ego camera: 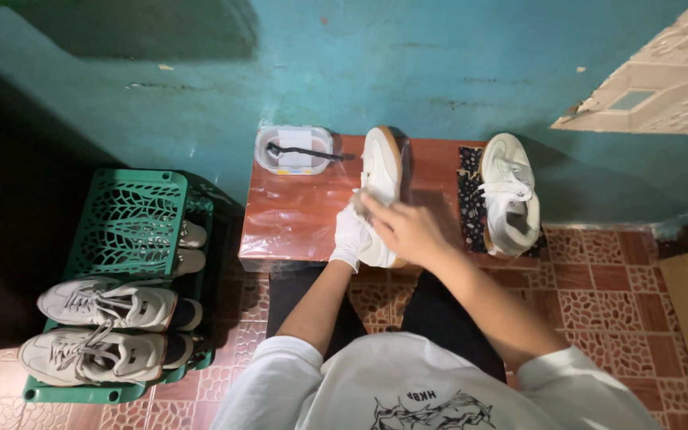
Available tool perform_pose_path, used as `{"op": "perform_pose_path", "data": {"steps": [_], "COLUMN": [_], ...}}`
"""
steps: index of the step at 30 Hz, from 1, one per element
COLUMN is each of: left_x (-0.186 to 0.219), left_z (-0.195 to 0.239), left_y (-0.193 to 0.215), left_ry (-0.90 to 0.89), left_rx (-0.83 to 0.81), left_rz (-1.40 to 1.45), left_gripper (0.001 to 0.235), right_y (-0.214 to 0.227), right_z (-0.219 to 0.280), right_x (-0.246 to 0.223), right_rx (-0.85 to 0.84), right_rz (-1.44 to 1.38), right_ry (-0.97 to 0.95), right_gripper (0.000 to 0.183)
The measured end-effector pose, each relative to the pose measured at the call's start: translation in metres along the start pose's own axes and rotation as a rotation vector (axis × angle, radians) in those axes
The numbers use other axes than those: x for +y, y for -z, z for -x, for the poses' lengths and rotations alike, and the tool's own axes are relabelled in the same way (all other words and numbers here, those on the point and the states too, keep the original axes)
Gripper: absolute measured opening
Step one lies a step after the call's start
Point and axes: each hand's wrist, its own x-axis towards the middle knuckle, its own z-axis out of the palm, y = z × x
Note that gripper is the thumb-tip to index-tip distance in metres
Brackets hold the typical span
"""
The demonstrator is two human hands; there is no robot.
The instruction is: The person scrubs a white sneaker with a brush, focusing on the upper and side panels. They then wipe the shoe with a cloth to remove residue. The person repeats the scrubbing and wiping process on the second sneaker.
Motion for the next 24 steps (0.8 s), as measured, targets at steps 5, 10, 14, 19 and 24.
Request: {"op": "perform_pose_path", "data": {"steps": [5, 10, 14, 19, 24], "left_x": [0.058, 0.027, 0.054, 0.049, 0.028], "left_z": [0.039, 0.021, 0.027, 0.037, 0.029], "left_y": [0.028, 0.022, 0.029, 0.018, 0.011], "left_ry": [-0.133, -0.363, 0.037, 0.256, 0.162], "left_rx": [-0.034, 0.025, -0.119, 0.053, 0.055], "left_rz": [-0.337, -0.449, 0.353, 0.414, 0.302], "left_gripper": [0.065, 0.064, 0.048, 0.033, 0.033], "right_y": [0.009, -0.006, -0.015, -0.017, -0.023], "right_z": [-0.009, 0.015, 0.075, 0.132, 0.096], "right_x": [0.035, 0.015, 0.009, -0.004, 0.025], "right_rx": [0.065, 0.121, 0.189, 0.179, 0.39], "right_rz": [0.018, -0.002, -0.106, -0.067, 0.041], "right_ry": [-0.093, -0.03, -0.033, -0.032, 0.008], "right_gripper": [0.042, 0.052, 0.05, 0.048, 0.045]}}
